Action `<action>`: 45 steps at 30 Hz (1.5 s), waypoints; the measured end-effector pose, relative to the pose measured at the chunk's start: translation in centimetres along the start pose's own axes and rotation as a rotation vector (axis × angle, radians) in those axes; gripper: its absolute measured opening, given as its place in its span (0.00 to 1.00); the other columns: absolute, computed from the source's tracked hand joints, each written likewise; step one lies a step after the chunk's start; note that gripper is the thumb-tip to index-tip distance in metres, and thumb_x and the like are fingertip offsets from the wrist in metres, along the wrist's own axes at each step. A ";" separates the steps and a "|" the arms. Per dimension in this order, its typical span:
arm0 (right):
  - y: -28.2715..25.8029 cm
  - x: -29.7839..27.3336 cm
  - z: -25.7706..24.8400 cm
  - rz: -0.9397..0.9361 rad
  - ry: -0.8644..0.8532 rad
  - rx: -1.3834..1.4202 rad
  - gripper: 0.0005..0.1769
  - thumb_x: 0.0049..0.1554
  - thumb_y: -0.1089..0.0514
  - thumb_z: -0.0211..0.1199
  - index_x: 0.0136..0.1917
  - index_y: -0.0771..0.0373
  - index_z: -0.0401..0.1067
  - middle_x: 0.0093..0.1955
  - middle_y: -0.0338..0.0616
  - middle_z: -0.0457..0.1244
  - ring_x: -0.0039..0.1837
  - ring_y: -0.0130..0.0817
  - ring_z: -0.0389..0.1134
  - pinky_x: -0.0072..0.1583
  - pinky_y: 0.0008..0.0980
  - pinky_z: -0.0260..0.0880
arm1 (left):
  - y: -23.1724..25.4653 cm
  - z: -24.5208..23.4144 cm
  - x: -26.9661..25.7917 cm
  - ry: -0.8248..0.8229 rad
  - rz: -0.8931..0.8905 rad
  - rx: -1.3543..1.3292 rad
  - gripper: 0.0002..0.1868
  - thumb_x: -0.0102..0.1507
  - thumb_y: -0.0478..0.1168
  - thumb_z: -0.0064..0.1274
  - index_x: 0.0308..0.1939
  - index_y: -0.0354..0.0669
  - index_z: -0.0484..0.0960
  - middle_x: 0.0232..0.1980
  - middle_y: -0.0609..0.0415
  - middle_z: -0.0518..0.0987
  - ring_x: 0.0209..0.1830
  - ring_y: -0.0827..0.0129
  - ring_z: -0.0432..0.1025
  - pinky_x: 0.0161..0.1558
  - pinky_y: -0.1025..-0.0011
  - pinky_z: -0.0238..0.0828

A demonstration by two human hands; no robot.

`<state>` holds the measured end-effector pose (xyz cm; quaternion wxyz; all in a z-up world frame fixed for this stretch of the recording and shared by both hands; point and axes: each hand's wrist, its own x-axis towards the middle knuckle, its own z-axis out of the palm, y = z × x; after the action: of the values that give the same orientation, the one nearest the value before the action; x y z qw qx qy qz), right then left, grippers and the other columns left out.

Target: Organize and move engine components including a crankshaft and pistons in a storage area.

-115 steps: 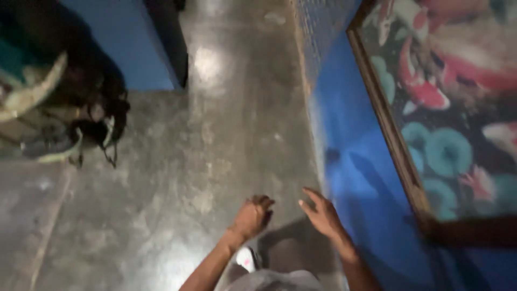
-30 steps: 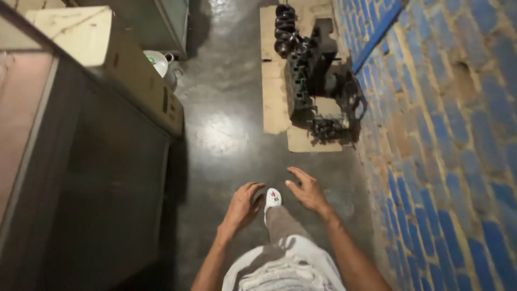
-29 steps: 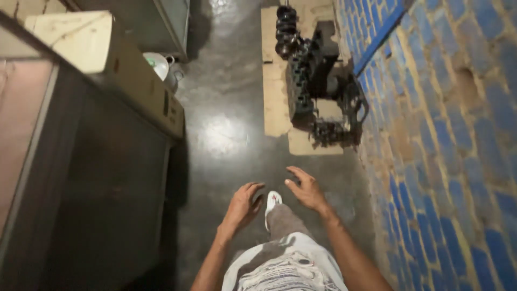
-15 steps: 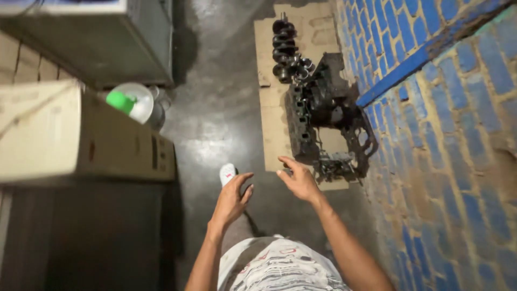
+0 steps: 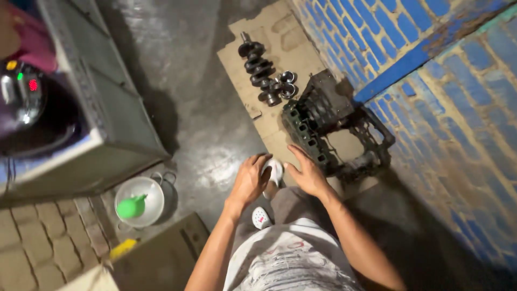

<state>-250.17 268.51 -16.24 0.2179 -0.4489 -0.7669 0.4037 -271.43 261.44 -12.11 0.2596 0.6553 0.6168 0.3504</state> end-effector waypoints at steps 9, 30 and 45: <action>6.0 18.1 3.2 0.171 0.036 0.110 0.32 0.61 0.52 0.62 0.74 0.66 0.62 0.76 0.58 0.58 0.79 0.50 0.57 0.74 0.39 0.57 | -11.7 -2.2 16.4 -0.205 0.020 -0.014 0.21 0.58 0.34 0.57 0.56 0.38 0.79 0.54 0.39 0.81 0.52 0.40 0.74 0.55 0.54 0.72; 19.9 46.3 8.2 1.086 0.488 0.547 0.35 0.60 0.47 0.64 0.77 0.57 0.60 0.73 0.49 0.62 0.70 0.39 0.65 0.65 0.37 0.68 | -40.7 11.0 53.5 -0.844 0.126 -0.040 0.21 0.62 0.40 0.57 0.59 0.39 0.78 0.53 0.38 0.82 0.54 0.44 0.76 0.55 0.54 0.73; 48.1 48.4 29.5 0.994 0.937 1.145 0.37 0.60 0.59 0.64 0.79 0.66 0.57 0.73 0.50 0.61 0.69 0.32 0.66 0.66 0.33 0.69 | -65.1 32.7 54.5 -1.225 -0.325 0.063 0.24 0.63 0.46 0.57 0.62 0.44 0.80 0.57 0.41 0.84 0.59 0.52 0.79 0.61 0.59 0.75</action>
<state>-270.38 310.94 -73.92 0.4996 -0.6710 0.0034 0.5480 -287.11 325.24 -75.08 0.5960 0.6421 0.4581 -0.1503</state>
